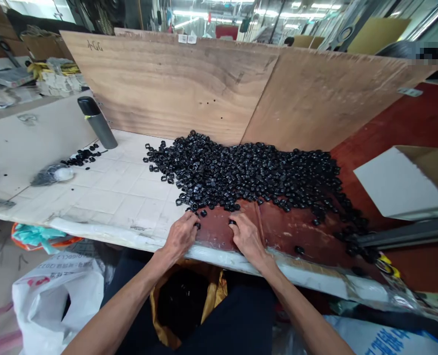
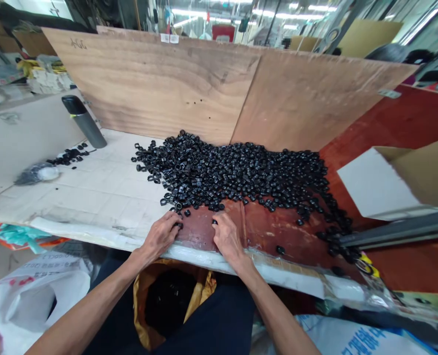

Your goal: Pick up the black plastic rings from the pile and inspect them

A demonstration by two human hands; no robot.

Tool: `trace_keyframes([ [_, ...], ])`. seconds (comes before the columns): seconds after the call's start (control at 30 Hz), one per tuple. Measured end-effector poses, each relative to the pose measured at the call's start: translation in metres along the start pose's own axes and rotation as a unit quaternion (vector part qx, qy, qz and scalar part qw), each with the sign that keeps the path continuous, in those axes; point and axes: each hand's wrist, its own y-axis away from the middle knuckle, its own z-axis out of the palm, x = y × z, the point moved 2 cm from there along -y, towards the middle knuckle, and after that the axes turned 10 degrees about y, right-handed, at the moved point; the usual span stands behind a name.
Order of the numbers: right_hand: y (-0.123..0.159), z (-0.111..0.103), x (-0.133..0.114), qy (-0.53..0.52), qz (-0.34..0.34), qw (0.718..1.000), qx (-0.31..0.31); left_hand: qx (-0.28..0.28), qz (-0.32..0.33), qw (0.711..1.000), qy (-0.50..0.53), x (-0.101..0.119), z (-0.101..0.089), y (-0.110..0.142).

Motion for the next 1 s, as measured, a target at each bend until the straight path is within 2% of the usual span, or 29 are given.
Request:
trace_keyframes([
  [0.07, -0.001, 0.006, -0.014, -0.058, 0.014, 0.998, -0.024, 0.026, -0.022, 0.999, 0.029, -0.008, 0.003, 0.001],
  [0.13, -0.004, 0.012, -0.03, -0.144, 0.049, 0.985, -0.076, 0.066, -0.073, 0.991, 0.095, -0.013, 0.0, 0.003],
  [0.23, -0.011, 0.022, -0.051, -0.293, 0.108, 0.935, -0.169, 0.096, -0.17, 0.953, 0.233, -0.016, -0.003, 0.003],
  [0.3, -0.016, 0.029, -0.061, -0.349, 0.126, 0.909, -0.189, 0.099, -0.213, 0.924, 0.3, -0.016, -0.003, 0.001],
  [0.37, -0.02, 0.037, -0.067, -0.363, 0.127, 0.906, -0.177, 0.103, -0.212, 0.917, 0.321, -0.014, -0.004, -0.001],
  [0.5, -0.024, 0.049, -0.073, -0.4, 0.128, 0.894, -0.155, 0.092, -0.173, 0.924, 0.327, -0.009, -0.006, -0.002],
  [0.67, -0.025, 0.047, -0.073, -0.452, 0.131, 0.871, -0.144, 0.071, -0.173, 0.888, 0.419, -0.009, -0.009, 0.0],
  [0.77, -0.026, 0.046, -0.072, -0.472, 0.143, 0.861, -0.127, 0.041, -0.192, 0.857, 0.476, -0.011, -0.01, 0.001],
  [0.83, -0.026, 0.047, -0.07, -0.462, 0.16, 0.865, -0.113, 0.034, -0.201, 0.844, 0.496, -0.013, -0.01, 0.001],
  [0.93, -0.026, 0.049, -0.067, -0.414, 0.163, 0.891, -0.095, 0.059, -0.19, 0.854, 0.48, -0.014, -0.011, 0.001],
  [1.0, -0.027, 0.049, -0.066, -0.388, 0.139, 0.908, -0.073, 0.062, -0.185, 0.863, 0.466, -0.013, -0.011, 0.001],
])
